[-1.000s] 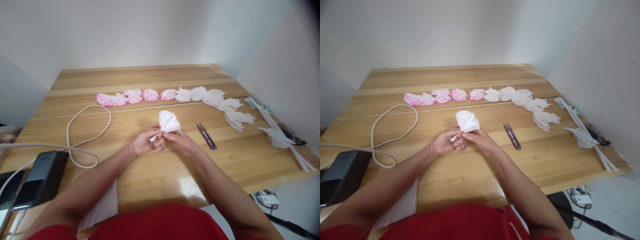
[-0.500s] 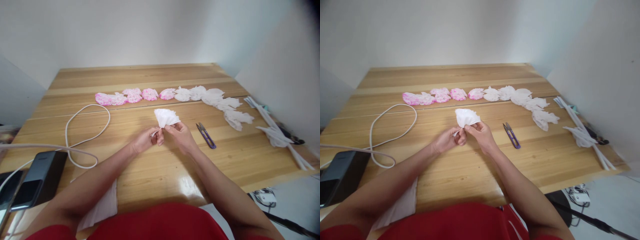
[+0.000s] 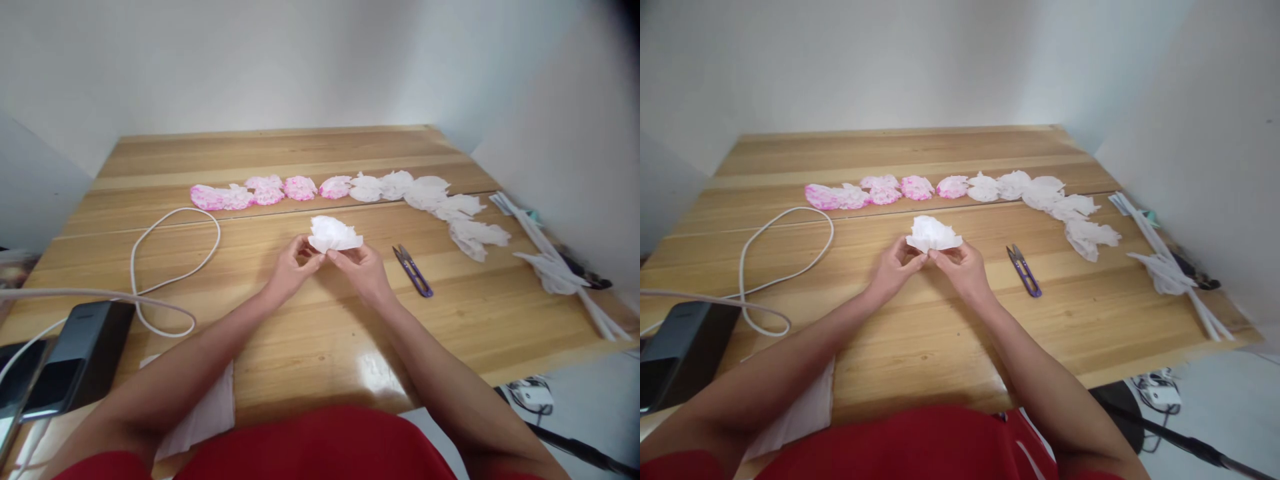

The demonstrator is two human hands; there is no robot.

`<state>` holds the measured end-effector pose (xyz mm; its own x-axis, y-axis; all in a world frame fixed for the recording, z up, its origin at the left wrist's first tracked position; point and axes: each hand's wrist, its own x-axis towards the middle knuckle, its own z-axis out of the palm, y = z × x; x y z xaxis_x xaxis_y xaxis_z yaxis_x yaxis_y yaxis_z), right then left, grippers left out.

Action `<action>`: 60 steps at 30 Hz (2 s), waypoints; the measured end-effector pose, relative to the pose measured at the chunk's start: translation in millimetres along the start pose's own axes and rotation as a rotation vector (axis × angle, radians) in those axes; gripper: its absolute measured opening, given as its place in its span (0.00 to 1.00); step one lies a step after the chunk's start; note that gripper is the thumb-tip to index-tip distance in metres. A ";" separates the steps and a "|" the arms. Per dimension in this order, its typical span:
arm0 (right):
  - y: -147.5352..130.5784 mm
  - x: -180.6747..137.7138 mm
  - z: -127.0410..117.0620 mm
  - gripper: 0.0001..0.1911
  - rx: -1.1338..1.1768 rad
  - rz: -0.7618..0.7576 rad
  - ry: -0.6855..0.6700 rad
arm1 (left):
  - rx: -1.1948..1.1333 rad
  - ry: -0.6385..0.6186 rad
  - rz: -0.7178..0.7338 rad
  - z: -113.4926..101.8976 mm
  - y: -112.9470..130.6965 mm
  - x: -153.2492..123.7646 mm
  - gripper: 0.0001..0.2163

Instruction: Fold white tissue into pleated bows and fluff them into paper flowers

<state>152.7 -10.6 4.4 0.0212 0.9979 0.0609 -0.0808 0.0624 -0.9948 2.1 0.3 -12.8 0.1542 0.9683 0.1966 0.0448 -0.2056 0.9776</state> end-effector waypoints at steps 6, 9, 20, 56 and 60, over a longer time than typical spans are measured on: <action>-5.1 -1.8 -0.6 0.16 -0.221 -0.099 0.034 | 0.062 0.012 0.187 -8.3 -0.1 1.5 0.07; -9.2 -3.5 0.2 0.15 -0.283 -0.129 0.035 | 0.048 0.001 0.166 -9.4 1.4 0.6 0.06; -7.3 -3.7 -10.1 0.09 -0.546 -0.328 -0.003 | -0.023 -0.066 0.087 -9.8 0.1 2.8 0.07; -18.3 0.0 -14.0 0.14 -0.525 -0.216 -0.105 | -0.103 0.044 -0.047 -7.2 2.2 2.1 0.16; -20.5 1.4 -14.2 0.15 -0.458 -0.172 -0.163 | -0.236 0.054 -0.165 -8.3 4.7 4.1 0.15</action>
<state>168.5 -10.7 23.7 -0.1623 0.9657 0.2026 0.3560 0.2488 -0.9008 -5.3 4.5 -6.8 0.1105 0.9934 0.0311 -0.1669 -0.0122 0.9859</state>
